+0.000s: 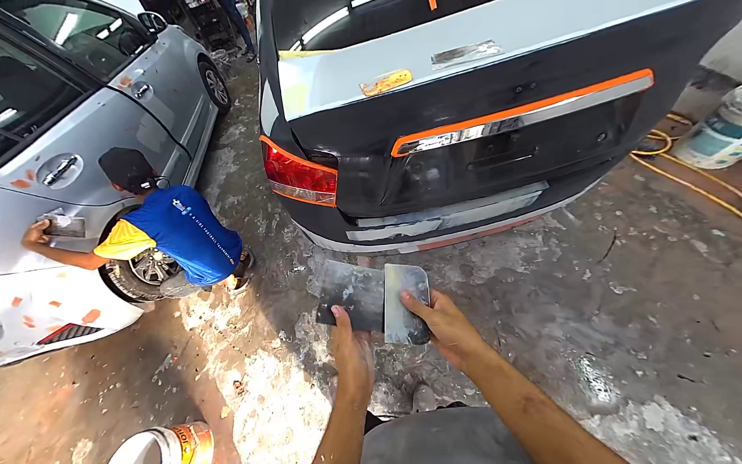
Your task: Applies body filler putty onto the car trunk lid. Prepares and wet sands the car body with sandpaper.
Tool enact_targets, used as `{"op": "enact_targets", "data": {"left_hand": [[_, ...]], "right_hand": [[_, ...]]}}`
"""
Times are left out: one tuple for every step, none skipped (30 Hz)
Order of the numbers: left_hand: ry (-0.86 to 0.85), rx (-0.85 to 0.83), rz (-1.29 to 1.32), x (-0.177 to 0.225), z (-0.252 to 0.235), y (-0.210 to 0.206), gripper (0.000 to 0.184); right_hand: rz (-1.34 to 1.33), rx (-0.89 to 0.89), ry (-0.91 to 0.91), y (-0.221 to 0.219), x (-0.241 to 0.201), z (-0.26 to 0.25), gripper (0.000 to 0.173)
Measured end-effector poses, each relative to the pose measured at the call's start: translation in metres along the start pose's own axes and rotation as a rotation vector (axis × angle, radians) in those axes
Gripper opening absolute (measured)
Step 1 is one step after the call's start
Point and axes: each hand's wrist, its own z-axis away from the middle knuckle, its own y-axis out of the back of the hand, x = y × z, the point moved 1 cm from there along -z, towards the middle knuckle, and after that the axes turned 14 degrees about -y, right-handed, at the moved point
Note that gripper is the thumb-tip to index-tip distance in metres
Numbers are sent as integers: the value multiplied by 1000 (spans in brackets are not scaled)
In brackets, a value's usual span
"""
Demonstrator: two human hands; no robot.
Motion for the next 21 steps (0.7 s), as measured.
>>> {"op": "enact_targets", "data": {"left_hand": [[7,-47,142,0,7,1,83],[51,-68,306,3,12,4,96],[129,-101,438,9,13,10,106],[205,-130,531,15,12,16,112],[266,-145,577,19,10,21,112],[310,-173,601,21,7,25,104],[339,-207,614,19,2,28,97],[354,-218,603,17,-2,28,94],[360,-228,594,15,-6,27,96],[365,-241,602,16,-9,25,97],[374,-262,634,18,-12,23,98],[390,-280,672,20,-14,21,97],[414,-288,718,19,-16,20,97],[441,-284,761,19,-16,21,96],[451,-290,798,19,-16,22,92],[430,-319,825,20,-17,25,86],[374,-380,838,21,-19,29,80],[292,-447,825,21,-20,35,75],[196,-515,792,22,-21,39,71],[97,-587,758,23,-22,42,65],[15,-629,718,26,-21,41,60]], "right_hand": [[-6,27,34,0,-1,-2,37],[-16,40,69,3,-3,-3,36],[-13,33,99,5,-6,-3,34],[10,7,128,7,-10,0,33],[56,-25,155,8,-13,2,33],[113,-50,181,7,-15,5,34],[178,-71,207,4,-17,6,35],[251,-89,240,0,-18,5,36],[325,-83,284,-3,-19,3,38],[393,-45,337,-6,-20,1,39],[479,22,404,-7,-22,0,41],[574,106,477,-9,-24,0,45],[654,169,532,-9,-26,1,50],[711,224,572,-10,-28,3,53],[747,272,606,-11,-29,4,55],[758,303,634,-13,-30,6,54],[752,319,662,-14,-31,9,52],[733,321,683,-16,-33,13,50],[711,315,694,-17,-35,16,48],[690,312,694,-18,-37,18,46],[678,329,694,-20,-38,21,44]]}}
